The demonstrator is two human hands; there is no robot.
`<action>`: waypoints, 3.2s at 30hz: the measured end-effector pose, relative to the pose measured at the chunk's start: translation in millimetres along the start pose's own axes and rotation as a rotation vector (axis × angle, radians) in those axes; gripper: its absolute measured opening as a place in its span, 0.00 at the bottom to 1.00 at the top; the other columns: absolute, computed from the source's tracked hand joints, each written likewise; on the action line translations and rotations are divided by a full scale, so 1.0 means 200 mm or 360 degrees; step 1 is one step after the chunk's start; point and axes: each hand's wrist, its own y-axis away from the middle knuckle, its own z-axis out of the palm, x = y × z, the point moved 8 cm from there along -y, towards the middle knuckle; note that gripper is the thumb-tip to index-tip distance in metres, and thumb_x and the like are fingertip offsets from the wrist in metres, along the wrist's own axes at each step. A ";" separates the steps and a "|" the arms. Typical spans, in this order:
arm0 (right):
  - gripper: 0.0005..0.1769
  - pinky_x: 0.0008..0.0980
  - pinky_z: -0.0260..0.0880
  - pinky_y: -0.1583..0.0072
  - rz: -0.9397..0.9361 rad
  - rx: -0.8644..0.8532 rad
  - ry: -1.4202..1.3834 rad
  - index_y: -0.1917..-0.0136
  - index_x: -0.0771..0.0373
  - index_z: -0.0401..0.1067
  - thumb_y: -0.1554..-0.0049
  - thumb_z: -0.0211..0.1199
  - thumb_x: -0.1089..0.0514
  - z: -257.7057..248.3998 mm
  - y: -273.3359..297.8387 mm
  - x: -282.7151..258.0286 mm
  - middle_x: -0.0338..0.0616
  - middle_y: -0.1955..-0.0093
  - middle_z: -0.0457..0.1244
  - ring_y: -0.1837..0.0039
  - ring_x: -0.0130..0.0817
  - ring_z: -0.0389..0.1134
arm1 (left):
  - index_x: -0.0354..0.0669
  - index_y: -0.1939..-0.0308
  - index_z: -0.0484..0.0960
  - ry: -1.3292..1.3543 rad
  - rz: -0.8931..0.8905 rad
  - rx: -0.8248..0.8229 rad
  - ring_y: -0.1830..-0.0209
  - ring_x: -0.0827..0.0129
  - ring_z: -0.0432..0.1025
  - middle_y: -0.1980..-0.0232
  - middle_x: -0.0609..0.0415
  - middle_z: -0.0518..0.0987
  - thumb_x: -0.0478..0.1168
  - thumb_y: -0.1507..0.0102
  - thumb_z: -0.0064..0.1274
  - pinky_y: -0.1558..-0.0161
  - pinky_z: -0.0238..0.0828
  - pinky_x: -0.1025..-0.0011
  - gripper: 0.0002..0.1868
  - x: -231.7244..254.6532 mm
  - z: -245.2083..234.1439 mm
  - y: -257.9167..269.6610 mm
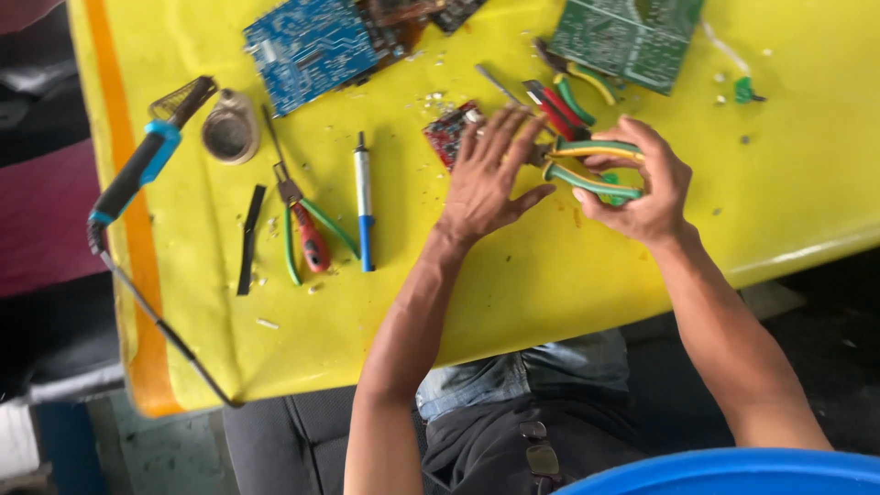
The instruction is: The person uses pliers to remove components from a small red circuit board while holding it with their left hand. They repeatedly grip and pull components from the board, working over a yellow table covered with other circuit boards and tools.
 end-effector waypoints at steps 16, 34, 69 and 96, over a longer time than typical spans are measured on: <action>0.28 0.37 0.79 0.51 0.0308 -0.0285 -0.0691 0.40 0.78 0.68 0.47 0.74 0.58 0.44 -0.27 0.20 0.55 0.47 0.58 0.54 0.45 0.72 | 0.46 0.51 0.71 -0.0186 -0.0070 0.0338 0.69 0.62 0.77 0.67 0.56 0.70 0.34 0.39 0.49 0.67 0.78 0.66 0.12 -0.10 -0.08 0.04; 0.19 0.51 0.75 0.28 0.0571 0.0217 -0.1106 0.34 0.51 0.63 0.33 0.67 0.50 0.55 -0.25 0.53 0.43 0.38 0.64 0.33 0.40 0.67 | 0.52 0.28 0.66 -0.0395 -0.0471 0.0208 0.32 0.58 0.72 0.31 0.52 0.75 0.51 0.28 0.53 0.29 0.66 0.54 0.27 -0.31 -0.12 0.07; 0.22 0.41 0.81 0.43 0.0454 0.0373 -0.0743 0.35 0.63 0.53 0.33 0.63 0.60 0.36 -0.27 0.43 0.65 0.36 0.62 0.36 0.47 0.68 | 0.51 0.35 0.76 -0.0413 -0.0813 -0.0163 0.35 0.50 0.65 0.33 0.48 0.73 0.72 0.41 0.56 0.37 0.55 0.51 0.40 -0.46 -0.19 0.11; 0.27 0.55 0.80 0.44 0.0299 0.0227 -0.0681 0.38 0.66 0.59 0.42 0.73 0.62 0.54 -0.21 0.44 0.64 0.41 0.64 0.44 0.59 0.73 | 0.44 0.30 0.70 -0.0202 -0.0852 -0.0125 0.32 0.54 0.64 0.36 0.43 0.74 0.67 0.44 0.67 0.28 0.48 0.51 0.47 -0.45 -0.19 0.10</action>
